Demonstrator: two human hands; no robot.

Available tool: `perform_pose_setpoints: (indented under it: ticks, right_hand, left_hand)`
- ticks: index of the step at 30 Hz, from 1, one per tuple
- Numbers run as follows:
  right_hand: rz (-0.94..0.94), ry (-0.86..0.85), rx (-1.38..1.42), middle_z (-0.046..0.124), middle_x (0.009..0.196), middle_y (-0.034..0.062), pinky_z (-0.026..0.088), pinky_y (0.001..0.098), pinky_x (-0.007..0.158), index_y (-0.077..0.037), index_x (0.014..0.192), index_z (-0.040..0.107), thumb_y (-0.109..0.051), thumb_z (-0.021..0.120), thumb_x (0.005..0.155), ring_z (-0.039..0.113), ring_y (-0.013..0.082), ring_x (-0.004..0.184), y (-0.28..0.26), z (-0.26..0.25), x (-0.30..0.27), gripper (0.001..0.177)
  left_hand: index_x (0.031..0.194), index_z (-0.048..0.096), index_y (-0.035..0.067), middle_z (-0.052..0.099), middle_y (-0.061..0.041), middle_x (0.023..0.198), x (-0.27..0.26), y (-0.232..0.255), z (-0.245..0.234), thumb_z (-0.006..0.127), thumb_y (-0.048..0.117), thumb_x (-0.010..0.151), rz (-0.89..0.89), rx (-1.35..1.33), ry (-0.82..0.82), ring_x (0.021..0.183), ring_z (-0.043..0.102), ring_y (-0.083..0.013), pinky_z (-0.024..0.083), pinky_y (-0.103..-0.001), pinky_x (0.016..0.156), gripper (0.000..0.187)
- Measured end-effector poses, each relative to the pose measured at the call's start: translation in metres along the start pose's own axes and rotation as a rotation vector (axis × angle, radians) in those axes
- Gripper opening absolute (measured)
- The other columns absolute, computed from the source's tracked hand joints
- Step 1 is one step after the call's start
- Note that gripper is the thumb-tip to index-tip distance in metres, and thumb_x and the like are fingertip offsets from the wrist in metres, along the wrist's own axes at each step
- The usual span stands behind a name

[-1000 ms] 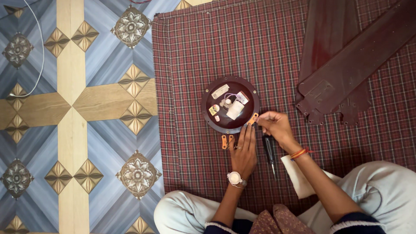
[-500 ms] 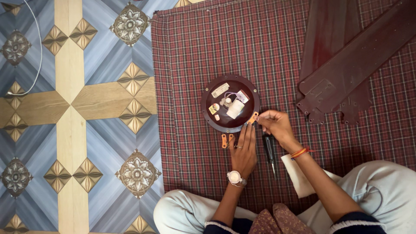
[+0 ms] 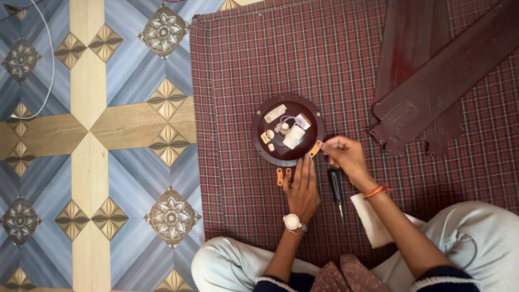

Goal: The person sits on a mat and uses a screwdriver to tighten screws on a ceiling fan motor housing. They then attach a fan blade bracket to the housing and secure it with screws.

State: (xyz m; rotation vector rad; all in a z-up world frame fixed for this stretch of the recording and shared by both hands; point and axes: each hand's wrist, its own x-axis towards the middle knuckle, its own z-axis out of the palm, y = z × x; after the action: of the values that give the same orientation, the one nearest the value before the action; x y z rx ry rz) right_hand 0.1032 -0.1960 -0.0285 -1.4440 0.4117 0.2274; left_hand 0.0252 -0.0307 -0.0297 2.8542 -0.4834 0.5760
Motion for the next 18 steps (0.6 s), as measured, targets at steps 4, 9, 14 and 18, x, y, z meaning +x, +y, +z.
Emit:
perform_pose_setpoints:
  ticks: [4, 9, 14, 18]
  right_hand:
    - [-0.051, 0.083, 0.041, 0.064, 0.07, -0.0007, 0.033, 0.0192, 0.043, -0.005, 0.091, 0.072, -0.015, 0.074, 0.094, 0.051, 0.0034, 0.052, -0.007, -0.002, 0.0, 0.011]
    - [-0.165, 0.149, 0.133, 0.066, 0.073, -0.0017, 0.035, 0.0192, 0.044, -0.007, 0.095, 0.07, -0.015, 0.073, 0.094, 0.054, 0.0038, 0.053, -0.025, -0.015, -0.006, 0.009]
    - [-0.26, 0.157, 0.064, 0.068, 0.076, 0.0014, 0.04, 0.0198, 0.047, -0.003, 0.1, 0.072, -0.01, 0.069, 0.093, 0.057, 0.005, 0.057, -0.046, -0.046, -0.038, 0.01]
    - [-0.332, 0.135, -0.14, 0.068, 0.081, 0.0015, 0.047, 0.0223, 0.054, -0.005, 0.108, 0.07, -0.007, 0.071, 0.091, 0.062, 0.008, 0.064, -0.067, -0.092, -0.049, 0.017]
  left_hand:
    - [0.148, 0.054, 0.003, 0.05, -0.007, 0.159, -0.007, 0.0, 0.006, 0.052, 0.006, 0.089, -0.022, -0.001, 0.023, 0.149, 0.041, -0.0171, 0.021, -0.045, 0.118, 0.059]
    - [0.148, 0.053, 0.004, 0.05, -0.007, 0.158, -0.011, -0.001, 0.011, 0.051, 0.006, 0.09, 0.041, -0.001, 0.096, 0.148, 0.042, -0.019, 0.019, -0.048, 0.119, 0.058]
    - [0.148, 0.049, 0.001, 0.048, -0.012, 0.158, -0.007, 0.002, 0.0, 0.05, 0.005, 0.087, -0.064, -0.155, 0.039, 0.146, 0.043, -0.0232, 0.02, -0.049, 0.118, 0.061]
    - [0.149, 0.048, 0.001, 0.047, -0.012, 0.157, 0.006, 0.028, -0.014, 0.053, 0.017, 0.101, -0.156, -0.264, 0.117, 0.145, 0.042, -0.0259, 0.024, -0.05, 0.118, 0.051]
